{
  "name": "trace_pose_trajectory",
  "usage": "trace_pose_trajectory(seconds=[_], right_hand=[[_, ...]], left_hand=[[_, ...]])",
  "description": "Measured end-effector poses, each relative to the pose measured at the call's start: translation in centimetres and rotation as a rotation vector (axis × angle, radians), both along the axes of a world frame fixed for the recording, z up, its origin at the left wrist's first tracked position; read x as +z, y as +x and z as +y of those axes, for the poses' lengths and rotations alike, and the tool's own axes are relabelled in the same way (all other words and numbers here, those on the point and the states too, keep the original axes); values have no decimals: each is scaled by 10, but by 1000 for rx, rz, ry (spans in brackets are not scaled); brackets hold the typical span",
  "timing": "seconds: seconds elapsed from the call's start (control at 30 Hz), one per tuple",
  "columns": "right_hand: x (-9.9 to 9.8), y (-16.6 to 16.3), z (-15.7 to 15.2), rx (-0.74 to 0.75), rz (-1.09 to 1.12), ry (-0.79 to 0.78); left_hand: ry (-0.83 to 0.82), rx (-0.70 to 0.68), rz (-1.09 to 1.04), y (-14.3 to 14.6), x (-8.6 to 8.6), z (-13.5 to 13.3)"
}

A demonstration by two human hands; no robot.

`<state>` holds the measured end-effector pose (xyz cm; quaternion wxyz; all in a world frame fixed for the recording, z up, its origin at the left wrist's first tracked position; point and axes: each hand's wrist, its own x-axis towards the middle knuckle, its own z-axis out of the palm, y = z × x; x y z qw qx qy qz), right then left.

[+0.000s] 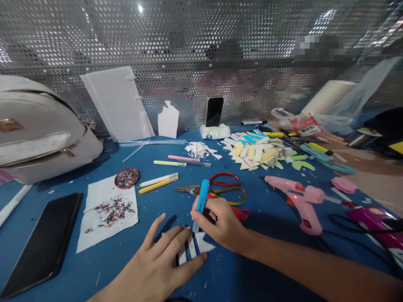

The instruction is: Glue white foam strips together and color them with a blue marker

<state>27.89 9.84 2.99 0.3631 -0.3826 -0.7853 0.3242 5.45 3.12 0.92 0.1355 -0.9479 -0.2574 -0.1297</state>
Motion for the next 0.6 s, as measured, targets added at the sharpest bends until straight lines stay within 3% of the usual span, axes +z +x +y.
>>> trace_pose_trajectory(seconds=[0.1, 0.4, 0.6], right_hand=[[1, 0, 0, 4, 6, -9], [3, 2, -3, -7, 36, -16], [8, 10, -16, 51, -26, 16]], left_hand=[[-15, -9, -4, -1, 3, 2], [-385, -76, 80, -5, 29, 2], [-372, -81, 67, -6, 24, 0]])
